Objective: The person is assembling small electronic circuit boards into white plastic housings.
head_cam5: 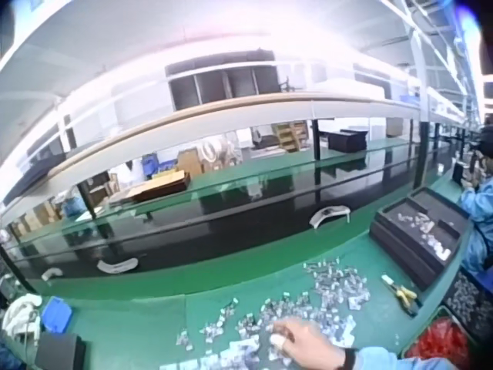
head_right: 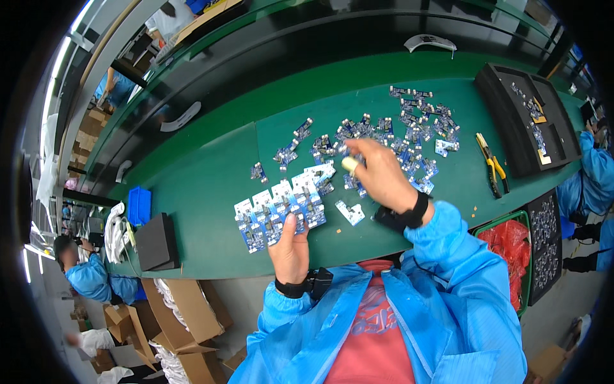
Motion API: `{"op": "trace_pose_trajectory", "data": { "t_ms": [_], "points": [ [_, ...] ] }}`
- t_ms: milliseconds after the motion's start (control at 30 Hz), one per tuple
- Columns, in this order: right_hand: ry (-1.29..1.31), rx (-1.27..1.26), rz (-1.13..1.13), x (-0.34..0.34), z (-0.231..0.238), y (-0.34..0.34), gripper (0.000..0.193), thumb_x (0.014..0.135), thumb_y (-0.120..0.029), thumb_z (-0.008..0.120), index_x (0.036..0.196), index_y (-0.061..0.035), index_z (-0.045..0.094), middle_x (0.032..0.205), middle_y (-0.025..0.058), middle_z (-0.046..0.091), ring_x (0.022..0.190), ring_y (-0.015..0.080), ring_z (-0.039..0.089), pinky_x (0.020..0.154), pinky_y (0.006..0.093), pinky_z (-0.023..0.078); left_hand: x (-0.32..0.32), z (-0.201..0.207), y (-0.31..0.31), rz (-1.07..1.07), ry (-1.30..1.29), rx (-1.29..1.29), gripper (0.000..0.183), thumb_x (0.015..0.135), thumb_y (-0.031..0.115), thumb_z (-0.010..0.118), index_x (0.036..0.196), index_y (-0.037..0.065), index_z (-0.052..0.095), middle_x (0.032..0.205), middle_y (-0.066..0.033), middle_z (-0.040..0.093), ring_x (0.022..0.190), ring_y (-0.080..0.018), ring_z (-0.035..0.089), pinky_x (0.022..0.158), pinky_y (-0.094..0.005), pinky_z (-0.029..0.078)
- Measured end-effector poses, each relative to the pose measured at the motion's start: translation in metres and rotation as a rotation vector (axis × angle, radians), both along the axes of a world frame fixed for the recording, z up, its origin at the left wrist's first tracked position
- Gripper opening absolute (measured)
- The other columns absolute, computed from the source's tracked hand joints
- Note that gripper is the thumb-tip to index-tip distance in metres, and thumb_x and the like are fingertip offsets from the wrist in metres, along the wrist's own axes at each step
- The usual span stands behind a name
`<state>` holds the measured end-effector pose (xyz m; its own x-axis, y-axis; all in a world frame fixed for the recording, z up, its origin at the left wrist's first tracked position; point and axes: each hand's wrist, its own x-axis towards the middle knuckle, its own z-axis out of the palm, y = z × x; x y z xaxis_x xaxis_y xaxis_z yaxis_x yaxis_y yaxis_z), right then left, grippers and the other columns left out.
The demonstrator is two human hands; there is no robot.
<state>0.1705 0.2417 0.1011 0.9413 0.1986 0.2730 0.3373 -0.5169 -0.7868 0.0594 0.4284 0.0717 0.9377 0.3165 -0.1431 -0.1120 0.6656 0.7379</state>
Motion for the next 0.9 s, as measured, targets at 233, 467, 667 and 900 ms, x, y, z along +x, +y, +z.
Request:
{"op": "trace_pose_trajectory", "data": {
  "t_ms": [233, 467, 667, 900],
  "points": [
    [-0.167, -0.441, -0.169, 0.095, -0.022, -0.055, 0.033, 0.079, -0.006, 0.063, 0.111, 0.0018, 0.061, 0.105, 0.0197, 0.063, 0.096, 0.0372, 0.058, 0.085, 0.0439, 0.047, 0.008, 0.004, 0.009, -0.150, 0.022, -0.106, 0.042, 0.094, 0.002, 0.052, 0.134, 0.009, 0.042, 0.127, -0.0081, 0.055, 0.113, -0.0240, 0.056, 0.095, -0.0453, 0.047],
    [0.096, 0.106, 0.234, 0.019, -0.001, -0.018, 0.027, 0.088, -0.019, 0.063, 0.109, -0.0018, 0.062, 0.093, 0.0130, 0.065, 0.083, 0.0212, 0.065, 0.073, 0.0335, 0.051, 0.012, 0.002, -0.001, -0.223, 0.034, -0.150, 0.044, 0.092, 0.000, 0.051, 0.135, 0.008, 0.042, 0.126, -0.0082, 0.055, 0.114, -0.0245, 0.056, 0.096, -0.0442, 0.047],
    [0.662, 0.536, 0.360, -0.024, -0.010, 0.003, 0.019, 0.096, -0.019, 0.056, 0.094, -0.0006, 0.060, 0.079, -0.0001, 0.060, 0.070, 0.0053, 0.056, 0.061, 0.0216, 0.048, 0.012, 0.003, -0.015, -0.285, 0.041, -0.083, 0.045, 0.089, -0.003, 0.055, 0.131, 0.006, 0.044, 0.124, -0.0114, 0.056, 0.112, -0.0238, 0.057, 0.097, -0.0420, 0.047],
    [0.745, 0.741, 0.297, -0.033, -0.021, 0.003, 0.014, 0.095, -0.015, 0.057, 0.095, -0.0014, 0.061, 0.079, -0.0010, 0.060, 0.065, 0.0053, 0.055, 0.059, 0.0211, 0.047, 0.012, 0.002, -0.023, -0.410, 0.104, -0.197, 0.035, 0.092, 0.001, 0.054, 0.126, 0.003, 0.048, 0.117, -0.0114, 0.060, 0.108, -0.0232, 0.059, 0.096, -0.0412, 0.047]
  ]
}}
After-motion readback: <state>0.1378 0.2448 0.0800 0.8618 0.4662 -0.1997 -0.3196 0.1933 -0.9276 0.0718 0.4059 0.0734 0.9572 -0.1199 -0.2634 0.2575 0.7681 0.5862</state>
